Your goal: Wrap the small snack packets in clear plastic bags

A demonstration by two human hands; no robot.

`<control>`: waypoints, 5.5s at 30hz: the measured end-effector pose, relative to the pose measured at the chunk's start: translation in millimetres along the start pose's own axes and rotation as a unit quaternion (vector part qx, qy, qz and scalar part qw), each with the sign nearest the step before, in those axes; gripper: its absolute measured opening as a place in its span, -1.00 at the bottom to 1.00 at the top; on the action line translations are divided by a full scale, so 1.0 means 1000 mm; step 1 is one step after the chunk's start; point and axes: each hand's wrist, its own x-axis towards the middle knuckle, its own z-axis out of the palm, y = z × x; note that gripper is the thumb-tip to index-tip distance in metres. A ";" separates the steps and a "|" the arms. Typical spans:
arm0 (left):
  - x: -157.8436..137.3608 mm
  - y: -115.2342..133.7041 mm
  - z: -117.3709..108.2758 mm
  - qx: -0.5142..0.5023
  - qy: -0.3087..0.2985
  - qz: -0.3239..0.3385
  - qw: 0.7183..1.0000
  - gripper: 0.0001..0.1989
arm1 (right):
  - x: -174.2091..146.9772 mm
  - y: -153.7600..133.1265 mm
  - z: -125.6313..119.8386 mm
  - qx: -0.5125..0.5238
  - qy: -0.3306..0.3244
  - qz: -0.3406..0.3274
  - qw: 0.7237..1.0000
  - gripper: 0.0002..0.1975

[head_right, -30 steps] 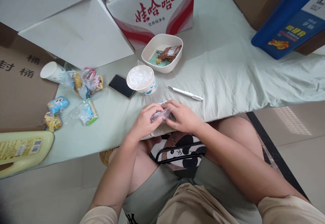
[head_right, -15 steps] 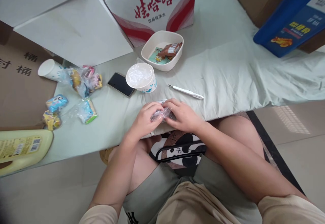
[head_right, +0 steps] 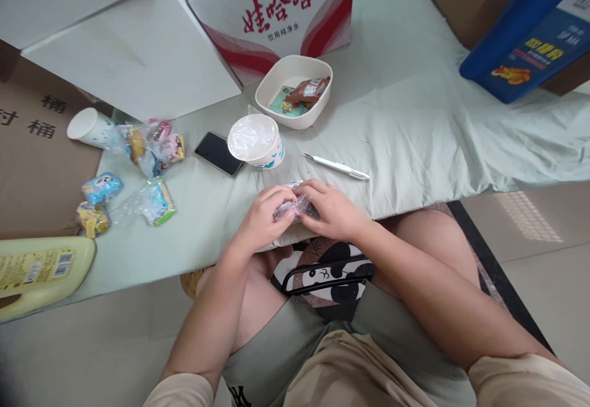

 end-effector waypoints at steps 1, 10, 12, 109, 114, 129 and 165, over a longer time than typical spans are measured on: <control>0.000 0.000 0.000 0.000 0.001 0.001 1.000 -0.87 | 0.000 0.000 0.000 0.000 -0.001 0.000 1.000 -0.69; 0.001 0.001 0.000 0.004 -0.002 -0.004 1.000 -0.87 | -0.001 0.001 0.000 -0.002 0.000 0.000 1.000 -0.68; 0.000 0.001 0.000 0.002 -0.001 -0.004 1.000 -0.88 | -0.001 0.001 0.000 0.000 -0.001 0.000 1.000 -0.68; -0.002 -0.021 -0.001 -0.037 0.119 -0.124 0.984 -0.74 | 0.001 0.000 -0.006 -0.023 0.131 0.067 0.989 -0.68; -0.003 -0.029 -0.007 -0.080 0.232 -0.175 0.953 -0.86 | 0.001 0.003 -0.012 -0.031 0.231 0.118 0.965 -0.82; -0.001 -0.010 0.004 -0.063 0.040 -0.037 0.997 -0.54 | -0.002 -0.006 -0.005 0.100 0.054 0.060 0.992 -0.70; -0.001 -0.023 0.007 0.100 0.278 -0.004 0.955 -0.73 | 0.005 -0.011 -0.014 0.082 -0.020 0.181 0.980 -0.60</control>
